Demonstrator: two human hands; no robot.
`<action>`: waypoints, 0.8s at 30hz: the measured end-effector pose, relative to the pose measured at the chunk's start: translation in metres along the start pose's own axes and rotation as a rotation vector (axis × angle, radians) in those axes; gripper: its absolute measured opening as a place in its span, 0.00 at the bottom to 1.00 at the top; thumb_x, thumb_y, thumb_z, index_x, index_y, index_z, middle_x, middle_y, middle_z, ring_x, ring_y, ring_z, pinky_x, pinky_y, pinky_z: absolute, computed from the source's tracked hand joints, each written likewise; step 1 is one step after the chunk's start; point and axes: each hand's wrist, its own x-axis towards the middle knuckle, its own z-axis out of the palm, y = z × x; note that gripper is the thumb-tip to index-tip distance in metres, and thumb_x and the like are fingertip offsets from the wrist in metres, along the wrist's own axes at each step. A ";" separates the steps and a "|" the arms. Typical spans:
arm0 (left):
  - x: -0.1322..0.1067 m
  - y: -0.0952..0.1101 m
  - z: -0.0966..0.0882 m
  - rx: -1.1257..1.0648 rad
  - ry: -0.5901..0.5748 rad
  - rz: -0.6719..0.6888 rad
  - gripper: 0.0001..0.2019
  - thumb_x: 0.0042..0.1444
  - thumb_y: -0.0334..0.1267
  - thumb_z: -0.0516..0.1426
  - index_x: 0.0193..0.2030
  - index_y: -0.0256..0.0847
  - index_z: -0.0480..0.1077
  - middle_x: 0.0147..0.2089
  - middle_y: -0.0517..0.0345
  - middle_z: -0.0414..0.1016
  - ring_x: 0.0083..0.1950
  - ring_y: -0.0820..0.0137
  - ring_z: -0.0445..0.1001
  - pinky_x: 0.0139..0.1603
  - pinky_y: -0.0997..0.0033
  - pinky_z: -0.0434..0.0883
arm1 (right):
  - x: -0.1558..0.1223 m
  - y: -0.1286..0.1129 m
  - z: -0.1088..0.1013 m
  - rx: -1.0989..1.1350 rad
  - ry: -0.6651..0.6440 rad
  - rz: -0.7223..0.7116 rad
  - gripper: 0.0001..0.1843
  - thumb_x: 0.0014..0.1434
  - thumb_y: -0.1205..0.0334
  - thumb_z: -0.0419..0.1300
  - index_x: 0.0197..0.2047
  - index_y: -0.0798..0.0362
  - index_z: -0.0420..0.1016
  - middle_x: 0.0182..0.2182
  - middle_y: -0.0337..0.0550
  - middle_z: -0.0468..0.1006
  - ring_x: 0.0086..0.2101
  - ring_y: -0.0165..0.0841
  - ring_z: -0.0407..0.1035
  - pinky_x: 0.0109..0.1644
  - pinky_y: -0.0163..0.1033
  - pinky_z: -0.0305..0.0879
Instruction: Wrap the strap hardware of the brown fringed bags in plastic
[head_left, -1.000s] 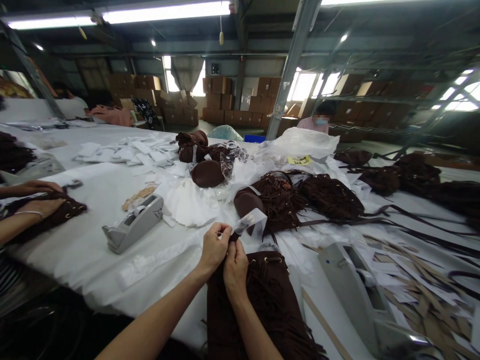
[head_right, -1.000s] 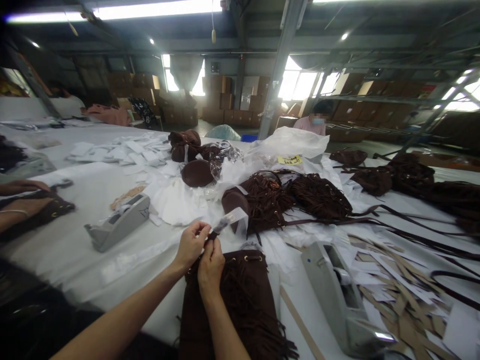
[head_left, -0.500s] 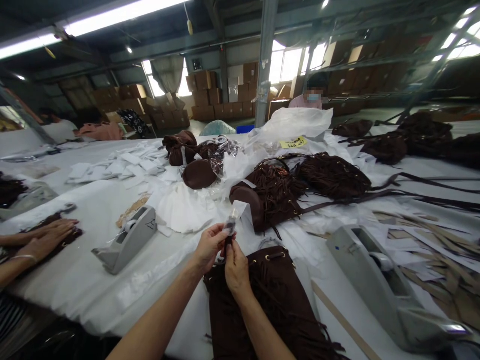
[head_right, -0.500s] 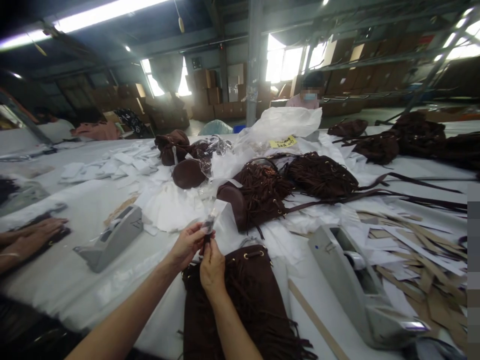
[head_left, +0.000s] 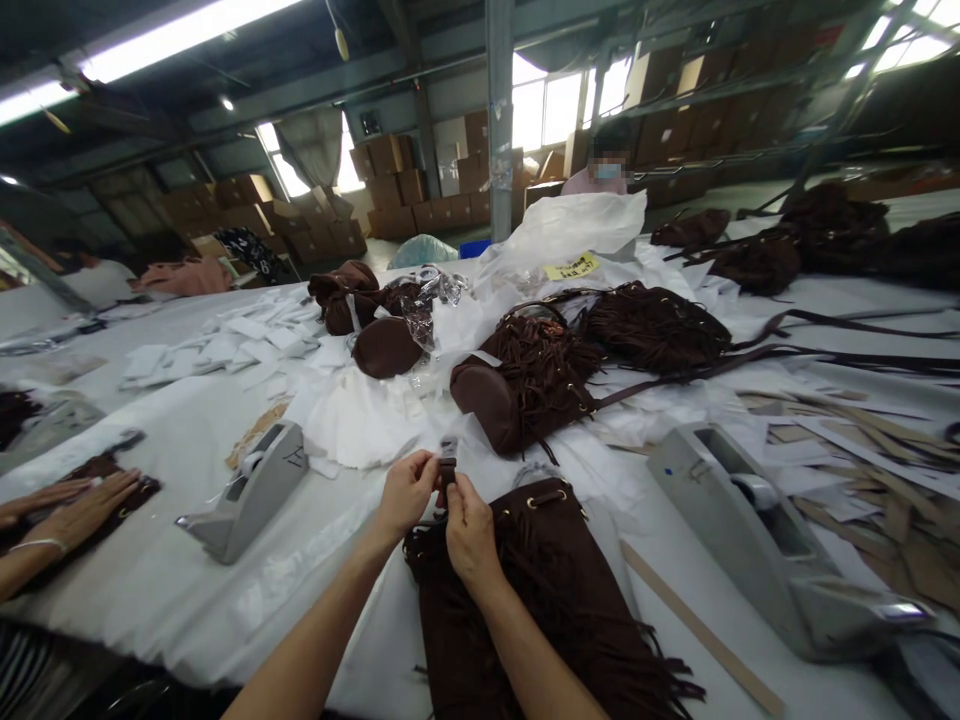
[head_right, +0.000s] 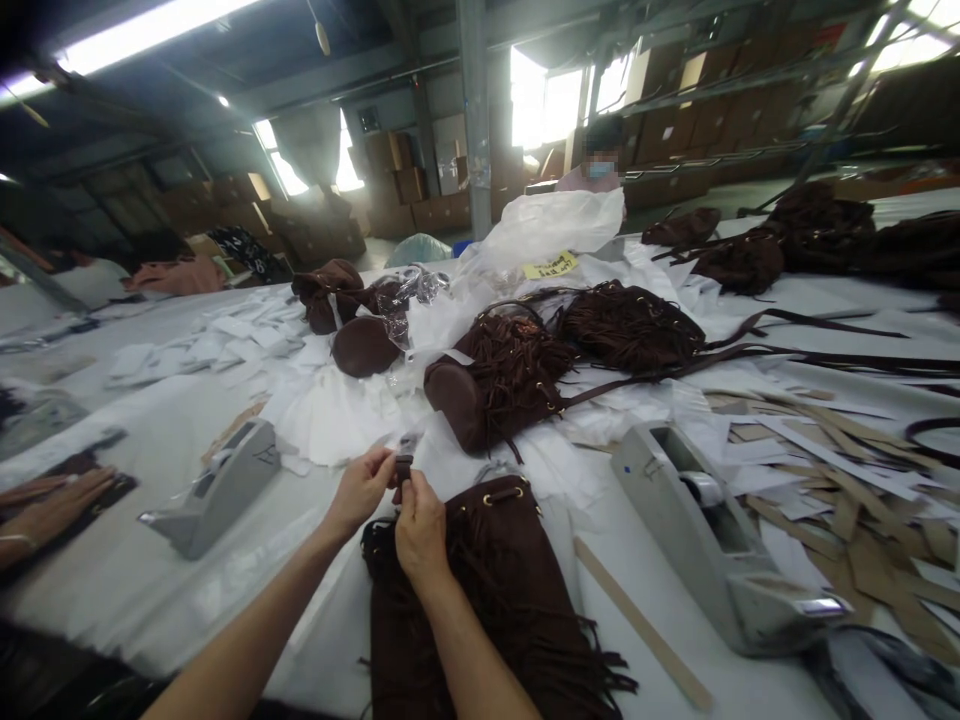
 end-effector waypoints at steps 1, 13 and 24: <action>-0.003 0.000 0.000 0.072 -0.013 0.032 0.14 0.58 0.44 0.54 0.25 0.40 0.70 0.20 0.62 0.68 0.22 0.72 0.67 0.26 0.74 0.62 | 0.000 0.000 -0.001 -0.003 0.001 -0.001 0.17 0.66 0.56 0.45 0.38 0.52 0.72 0.26 0.38 0.73 0.27 0.32 0.67 0.32 0.35 0.58; -0.032 0.003 -0.010 0.653 -0.100 0.391 0.13 0.63 0.33 0.47 0.26 0.42 0.63 0.26 0.57 0.63 0.30 0.66 0.64 0.35 0.68 0.59 | -0.003 0.009 -0.004 -0.359 0.079 -0.127 0.16 0.64 0.64 0.45 0.38 0.53 0.74 0.27 0.47 0.73 0.30 0.38 0.66 0.36 0.38 0.57; -0.026 0.011 -0.006 0.407 -0.055 0.313 0.08 0.62 0.37 0.52 0.43 0.40 0.70 0.34 0.57 0.74 0.30 0.72 0.72 0.33 0.74 0.68 | 0.008 0.003 -0.015 0.320 0.085 0.197 0.17 0.58 0.49 0.57 0.30 0.55 0.73 0.23 0.39 0.75 0.24 0.31 0.67 0.30 0.34 0.64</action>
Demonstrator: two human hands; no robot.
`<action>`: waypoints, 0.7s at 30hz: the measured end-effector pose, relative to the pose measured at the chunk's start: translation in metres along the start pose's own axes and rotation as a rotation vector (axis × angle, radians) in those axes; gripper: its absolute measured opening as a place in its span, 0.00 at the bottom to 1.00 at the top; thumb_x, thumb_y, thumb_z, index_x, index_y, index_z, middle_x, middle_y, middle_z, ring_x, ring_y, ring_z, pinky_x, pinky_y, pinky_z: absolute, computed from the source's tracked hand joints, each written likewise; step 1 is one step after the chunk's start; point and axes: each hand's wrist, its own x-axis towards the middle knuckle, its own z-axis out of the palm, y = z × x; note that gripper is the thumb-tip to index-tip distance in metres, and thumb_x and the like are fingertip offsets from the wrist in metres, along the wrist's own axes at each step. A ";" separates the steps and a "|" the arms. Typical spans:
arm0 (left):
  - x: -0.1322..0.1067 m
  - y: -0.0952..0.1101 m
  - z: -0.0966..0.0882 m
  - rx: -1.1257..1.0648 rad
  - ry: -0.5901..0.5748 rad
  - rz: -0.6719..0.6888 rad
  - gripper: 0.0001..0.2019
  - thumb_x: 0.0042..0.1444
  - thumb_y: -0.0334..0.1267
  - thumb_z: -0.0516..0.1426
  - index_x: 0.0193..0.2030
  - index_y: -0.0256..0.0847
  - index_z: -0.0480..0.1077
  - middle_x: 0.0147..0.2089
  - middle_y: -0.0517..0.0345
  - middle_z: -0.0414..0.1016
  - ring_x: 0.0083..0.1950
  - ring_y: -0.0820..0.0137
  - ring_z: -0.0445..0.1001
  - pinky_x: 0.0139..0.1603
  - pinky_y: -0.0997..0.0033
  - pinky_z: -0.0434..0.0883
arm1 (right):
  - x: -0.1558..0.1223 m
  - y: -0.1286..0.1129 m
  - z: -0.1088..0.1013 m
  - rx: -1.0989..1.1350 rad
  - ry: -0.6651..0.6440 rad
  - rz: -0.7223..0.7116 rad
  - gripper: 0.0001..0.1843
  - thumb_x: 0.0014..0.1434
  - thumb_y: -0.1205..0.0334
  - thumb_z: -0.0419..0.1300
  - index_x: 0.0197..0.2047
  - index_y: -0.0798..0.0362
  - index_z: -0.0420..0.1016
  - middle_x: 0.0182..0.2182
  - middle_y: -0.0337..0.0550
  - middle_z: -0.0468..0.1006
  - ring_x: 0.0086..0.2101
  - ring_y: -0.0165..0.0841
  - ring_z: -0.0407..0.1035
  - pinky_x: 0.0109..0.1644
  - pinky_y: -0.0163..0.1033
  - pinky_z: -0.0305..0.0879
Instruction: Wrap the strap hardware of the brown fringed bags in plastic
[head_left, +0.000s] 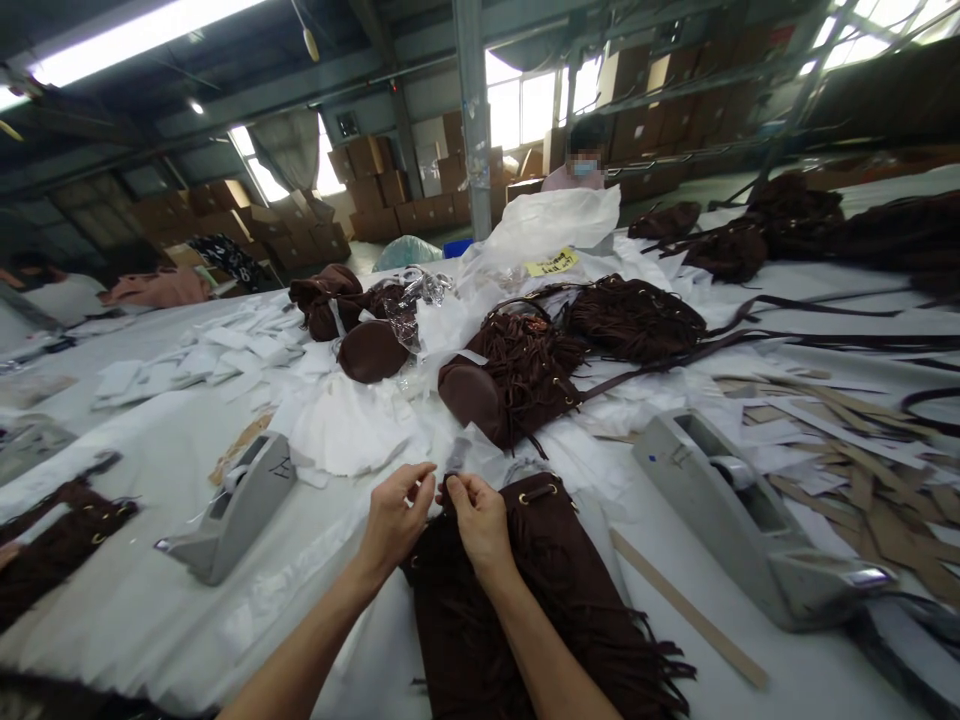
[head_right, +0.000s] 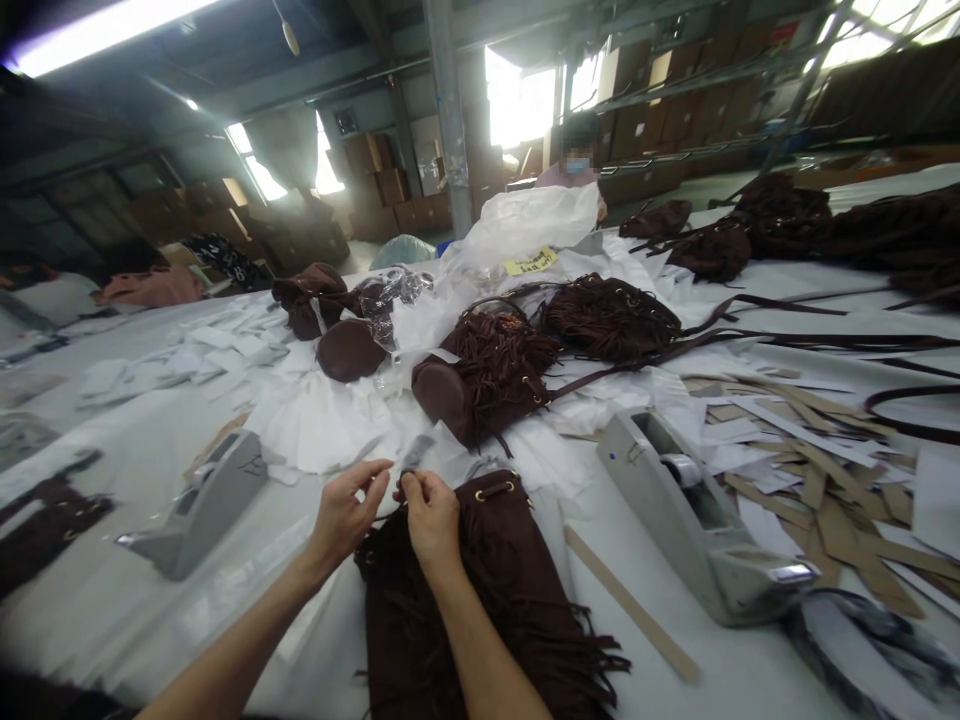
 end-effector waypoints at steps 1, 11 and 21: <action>0.002 0.002 0.000 -0.064 0.044 -0.053 0.11 0.60 0.39 0.55 0.48 0.40 0.69 0.36 0.57 0.75 0.29 0.73 0.72 0.32 0.74 0.68 | 0.000 0.000 0.000 0.002 -0.002 -0.008 0.16 0.57 0.50 0.57 0.30 0.55 0.74 0.23 0.39 0.75 0.24 0.31 0.67 0.29 0.34 0.63; 0.009 -0.002 0.001 0.020 -0.035 0.020 0.06 0.60 0.34 0.52 0.41 0.42 0.70 0.36 0.55 0.74 0.36 0.67 0.74 0.38 0.70 0.68 | -0.004 0.002 0.006 -0.123 -0.091 -0.127 0.20 0.56 0.62 0.57 0.52 0.51 0.74 0.37 0.42 0.81 0.35 0.37 0.74 0.37 0.37 0.69; 0.010 -0.002 -0.002 0.251 -0.092 0.096 0.09 0.65 0.33 0.46 0.37 0.42 0.65 0.34 0.55 0.69 0.35 0.66 0.71 0.37 0.70 0.65 | -0.007 0.002 0.004 -0.188 -0.095 -0.195 0.15 0.58 0.60 0.56 0.45 0.49 0.80 0.35 0.42 0.81 0.35 0.40 0.73 0.42 0.41 0.67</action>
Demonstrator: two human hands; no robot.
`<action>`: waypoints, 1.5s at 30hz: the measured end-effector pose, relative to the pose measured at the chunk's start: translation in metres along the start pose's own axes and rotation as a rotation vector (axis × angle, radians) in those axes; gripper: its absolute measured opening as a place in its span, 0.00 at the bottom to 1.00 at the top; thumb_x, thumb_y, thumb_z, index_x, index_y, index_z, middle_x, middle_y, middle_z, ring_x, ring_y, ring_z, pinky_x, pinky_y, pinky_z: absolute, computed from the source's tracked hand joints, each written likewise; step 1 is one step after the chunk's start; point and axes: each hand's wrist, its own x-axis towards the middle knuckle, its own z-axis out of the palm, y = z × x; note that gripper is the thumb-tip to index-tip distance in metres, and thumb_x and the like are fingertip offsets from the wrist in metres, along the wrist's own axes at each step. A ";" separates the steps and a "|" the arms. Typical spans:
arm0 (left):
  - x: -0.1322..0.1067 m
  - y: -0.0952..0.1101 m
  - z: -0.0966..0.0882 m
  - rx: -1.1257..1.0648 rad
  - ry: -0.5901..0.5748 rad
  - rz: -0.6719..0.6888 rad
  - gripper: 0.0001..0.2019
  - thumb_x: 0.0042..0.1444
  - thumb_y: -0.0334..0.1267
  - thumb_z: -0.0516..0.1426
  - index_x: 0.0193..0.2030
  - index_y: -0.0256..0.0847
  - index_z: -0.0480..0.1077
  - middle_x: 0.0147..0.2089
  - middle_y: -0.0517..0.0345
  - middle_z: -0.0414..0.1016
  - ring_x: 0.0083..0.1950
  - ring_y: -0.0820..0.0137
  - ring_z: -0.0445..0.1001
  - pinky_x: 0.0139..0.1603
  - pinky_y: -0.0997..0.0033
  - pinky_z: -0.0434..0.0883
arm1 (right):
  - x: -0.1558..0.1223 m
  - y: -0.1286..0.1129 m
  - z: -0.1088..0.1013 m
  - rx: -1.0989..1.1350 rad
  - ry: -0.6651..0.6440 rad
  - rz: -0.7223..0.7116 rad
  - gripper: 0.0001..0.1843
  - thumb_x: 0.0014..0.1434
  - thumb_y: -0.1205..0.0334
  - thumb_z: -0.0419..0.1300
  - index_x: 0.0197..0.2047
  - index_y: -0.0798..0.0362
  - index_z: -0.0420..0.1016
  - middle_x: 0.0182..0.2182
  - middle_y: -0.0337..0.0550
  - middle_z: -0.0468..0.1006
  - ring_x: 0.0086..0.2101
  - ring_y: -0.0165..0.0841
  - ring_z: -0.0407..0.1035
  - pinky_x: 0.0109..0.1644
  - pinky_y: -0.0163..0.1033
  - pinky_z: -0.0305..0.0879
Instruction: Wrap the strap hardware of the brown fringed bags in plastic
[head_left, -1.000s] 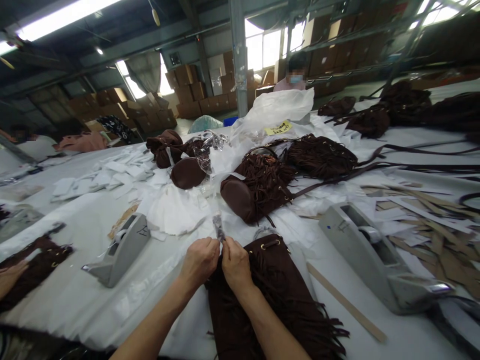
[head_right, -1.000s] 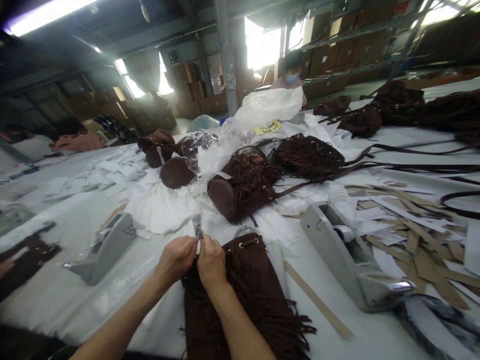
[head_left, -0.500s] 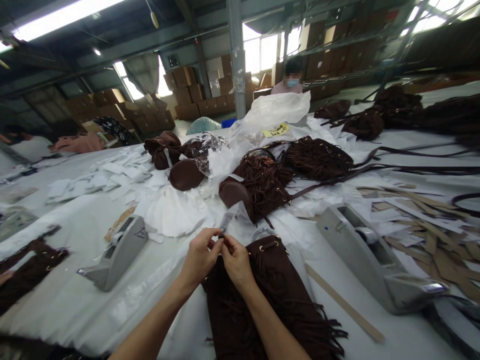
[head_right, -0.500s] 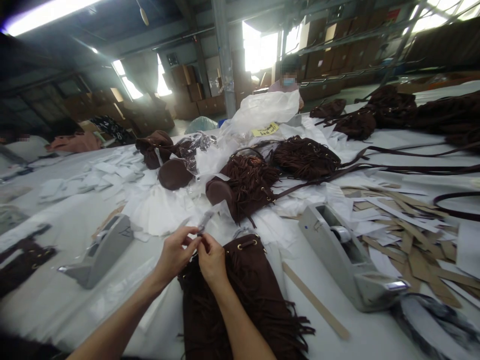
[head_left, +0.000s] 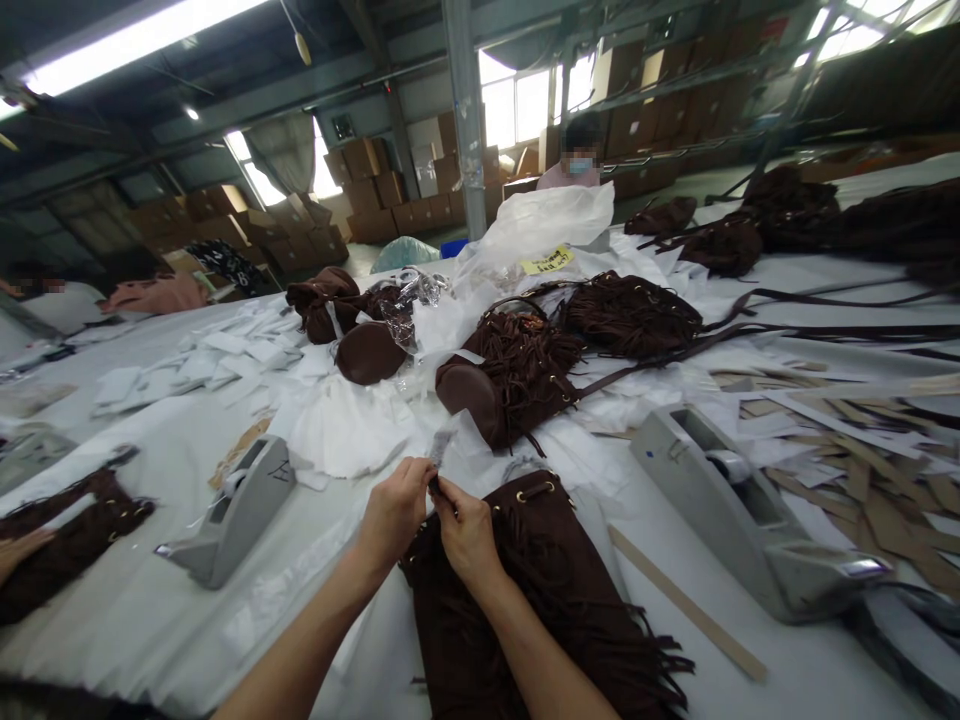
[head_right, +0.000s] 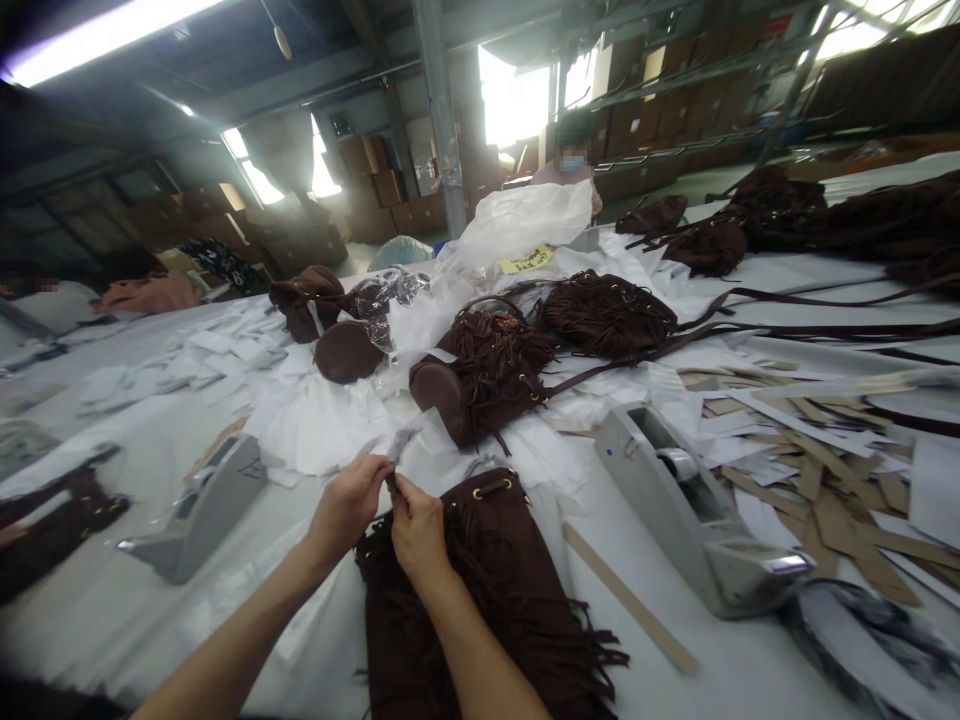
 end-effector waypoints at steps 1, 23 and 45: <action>-0.001 0.000 0.001 0.022 -0.018 0.007 0.09 0.65 0.33 0.46 0.37 0.42 0.65 0.34 0.55 0.69 0.35 0.66 0.70 0.37 0.70 0.65 | 0.000 0.001 0.000 0.020 0.010 0.009 0.15 0.58 0.60 0.56 0.44 0.51 0.80 0.33 0.42 0.81 0.33 0.39 0.72 0.41 0.40 0.67; -0.054 -0.030 -0.005 -1.051 -0.334 -0.581 0.21 0.59 0.55 0.53 0.43 0.38 0.75 0.39 0.53 0.76 0.41 0.63 0.70 0.43 0.67 0.66 | 0.020 -0.005 -0.006 0.560 0.199 0.286 0.15 0.46 0.53 0.69 0.35 0.53 0.79 0.31 0.39 0.79 0.31 0.31 0.67 0.36 0.35 0.61; -0.085 0.024 -0.003 -1.060 0.054 -0.525 0.18 0.56 0.47 0.58 0.49 0.38 0.73 0.42 0.52 0.76 0.42 0.64 0.71 0.44 0.69 0.67 | -0.016 -0.037 -0.009 -0.052 0.064 0.117 0.21 0.53 0.44 0.60 0.24 0.55 0.71 0.19 0.35 0.69 0.22 0.29 0.61 0.26 0.33 0.57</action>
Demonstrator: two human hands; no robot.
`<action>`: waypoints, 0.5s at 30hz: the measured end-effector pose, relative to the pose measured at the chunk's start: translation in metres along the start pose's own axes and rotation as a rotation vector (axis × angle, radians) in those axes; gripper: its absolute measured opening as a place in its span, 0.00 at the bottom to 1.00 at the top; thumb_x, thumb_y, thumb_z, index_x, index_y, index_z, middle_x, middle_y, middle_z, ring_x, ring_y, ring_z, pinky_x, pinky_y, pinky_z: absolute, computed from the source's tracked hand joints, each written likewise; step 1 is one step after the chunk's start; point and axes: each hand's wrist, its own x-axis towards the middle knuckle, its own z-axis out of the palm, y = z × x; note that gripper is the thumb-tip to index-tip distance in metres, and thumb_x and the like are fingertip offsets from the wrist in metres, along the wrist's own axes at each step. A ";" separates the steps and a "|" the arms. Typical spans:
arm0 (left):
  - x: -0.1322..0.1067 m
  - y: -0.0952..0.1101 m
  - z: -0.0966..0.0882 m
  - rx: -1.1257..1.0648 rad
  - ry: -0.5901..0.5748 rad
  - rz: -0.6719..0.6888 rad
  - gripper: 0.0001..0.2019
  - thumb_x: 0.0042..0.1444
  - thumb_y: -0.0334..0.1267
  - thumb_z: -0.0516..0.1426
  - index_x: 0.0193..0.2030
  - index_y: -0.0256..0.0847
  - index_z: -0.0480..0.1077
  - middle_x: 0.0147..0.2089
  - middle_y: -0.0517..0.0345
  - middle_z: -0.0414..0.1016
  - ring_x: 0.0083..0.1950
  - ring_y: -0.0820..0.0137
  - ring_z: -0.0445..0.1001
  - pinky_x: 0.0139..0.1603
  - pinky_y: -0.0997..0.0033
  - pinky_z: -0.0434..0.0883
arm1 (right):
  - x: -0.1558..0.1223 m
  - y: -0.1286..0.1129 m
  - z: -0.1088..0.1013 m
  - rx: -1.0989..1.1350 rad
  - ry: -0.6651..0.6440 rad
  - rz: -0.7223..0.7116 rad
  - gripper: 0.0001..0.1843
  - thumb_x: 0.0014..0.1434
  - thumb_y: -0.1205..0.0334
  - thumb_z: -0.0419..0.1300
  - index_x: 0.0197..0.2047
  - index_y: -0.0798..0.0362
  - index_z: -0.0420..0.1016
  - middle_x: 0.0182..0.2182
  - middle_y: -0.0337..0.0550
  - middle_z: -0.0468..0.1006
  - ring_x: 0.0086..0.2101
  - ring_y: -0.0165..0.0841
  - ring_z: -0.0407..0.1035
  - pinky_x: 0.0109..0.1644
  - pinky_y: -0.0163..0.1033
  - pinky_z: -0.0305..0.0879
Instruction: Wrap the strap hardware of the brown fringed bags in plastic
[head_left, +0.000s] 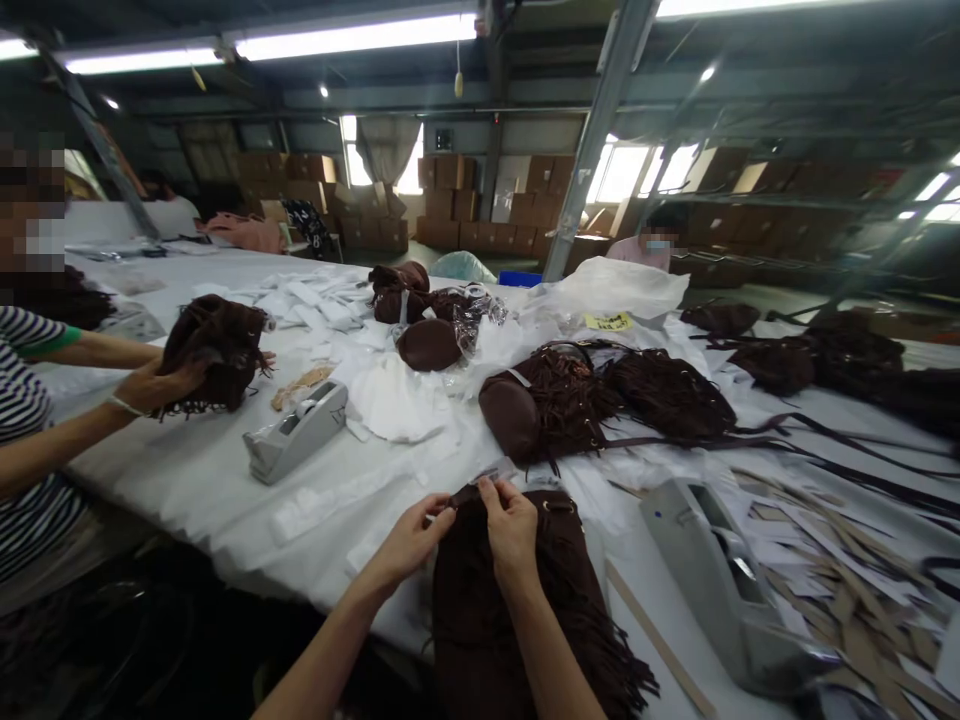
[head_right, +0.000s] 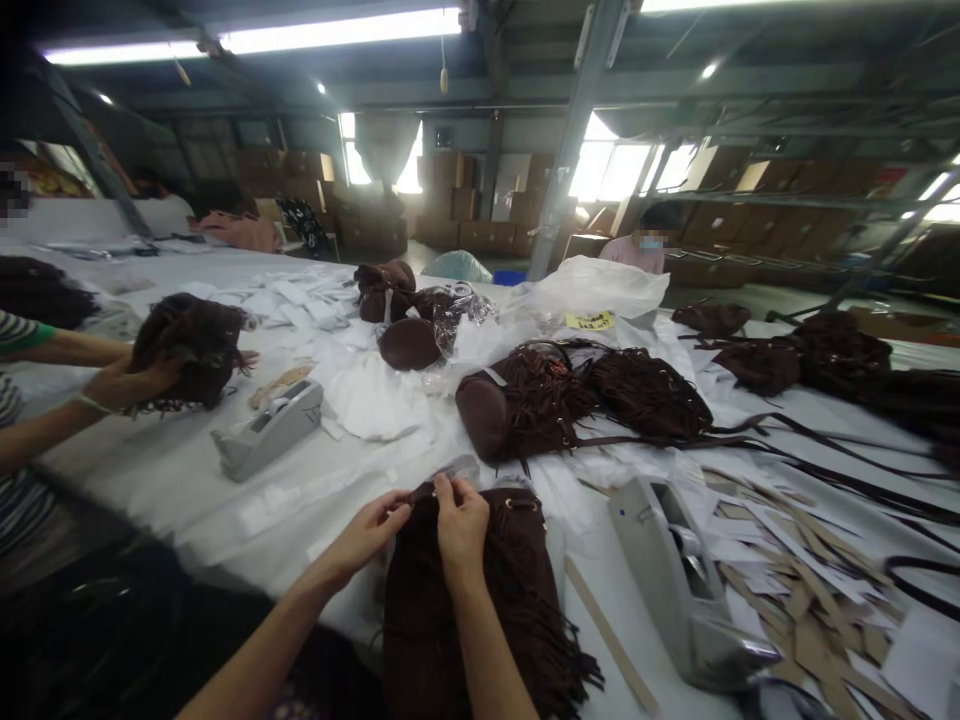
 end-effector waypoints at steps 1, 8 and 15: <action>-0.005 -0.002 0.000 -0.029 -0.039 0.006 0.18 0.58 0.47 0.56 0.51 0.39 0.72 0.43 0.52 0.76 0.42 0.64 0.72 0.44 0.68 0.68 | 0.001 -0.003 0.000 0.000 -0.011 -0.006 0.21 0.53 0.44 0.60 0.24 0.55 0.70 0.18 0.35 0.68 0.22 0.29 0.60 0.26 0.33 0.56; -0.008 -0.014 0.018 0.012 0.124 0.118 0.17 0.59 0.46 0.54 0.47 0.37 0.74 0.41 0.52 0.76 0.43 0.62 0.71 0.47 0.67 0.67 | -0.020 -0.021 0.012 -0.351 -0.064 -0.222 0.14 0.57 0.53 0.58 0.27 0.53 0.72 0.29 0.42 0.73 0.32 0.35 0.67 0.39 0.38 0.63; -0.016 -0.028 0.006 -0.129 0.139 0.004 0.24 0.56 0.45 0.57 0.58 0.39 0.65 0.38 0.55 0.74 0.34 0.69 0.71 0.36 0.71 0.68 | -0.039 0.008 0.020 -0.414 -0.111 -0.280 0.07 0.58 0.59 0.57 0.34 0.52 0.76 0.38 0.47 0.73 0.40 0.39 0.68 0.47 0.43 0.64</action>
